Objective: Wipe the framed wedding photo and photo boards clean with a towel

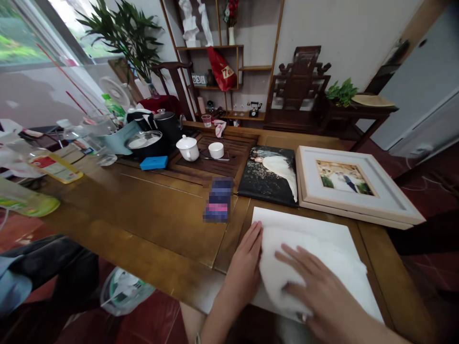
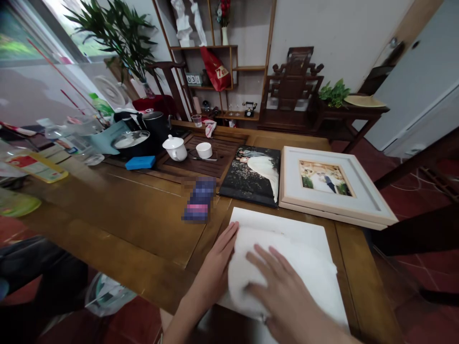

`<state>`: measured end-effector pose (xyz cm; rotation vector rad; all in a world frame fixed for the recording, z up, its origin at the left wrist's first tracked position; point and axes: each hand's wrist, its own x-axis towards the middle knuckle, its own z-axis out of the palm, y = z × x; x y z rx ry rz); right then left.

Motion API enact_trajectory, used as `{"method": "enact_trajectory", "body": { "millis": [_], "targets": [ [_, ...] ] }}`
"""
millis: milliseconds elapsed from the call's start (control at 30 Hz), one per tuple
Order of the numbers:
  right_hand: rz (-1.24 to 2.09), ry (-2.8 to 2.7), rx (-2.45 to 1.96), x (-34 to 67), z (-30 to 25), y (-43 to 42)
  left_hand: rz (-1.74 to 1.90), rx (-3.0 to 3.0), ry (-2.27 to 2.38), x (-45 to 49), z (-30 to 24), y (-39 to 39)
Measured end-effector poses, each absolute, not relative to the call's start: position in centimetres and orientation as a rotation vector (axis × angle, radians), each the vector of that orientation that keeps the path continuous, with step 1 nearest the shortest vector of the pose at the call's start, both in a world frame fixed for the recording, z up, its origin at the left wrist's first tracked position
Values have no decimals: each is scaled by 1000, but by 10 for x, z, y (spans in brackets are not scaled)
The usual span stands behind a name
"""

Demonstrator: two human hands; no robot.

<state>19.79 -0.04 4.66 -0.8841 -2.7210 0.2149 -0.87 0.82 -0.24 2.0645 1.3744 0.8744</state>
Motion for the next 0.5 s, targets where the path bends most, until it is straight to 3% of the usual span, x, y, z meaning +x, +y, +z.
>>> {"method": "enact_trajectory", "body": {
  "millis": [233,500],
  "targets": [
    [458,-2676,-1072,193,67,64,836,2057,1363,-8,10,8],
    [419,-2753,-1044,177,76,76,852,2037,1379,-8,11,8]
  ]
}}
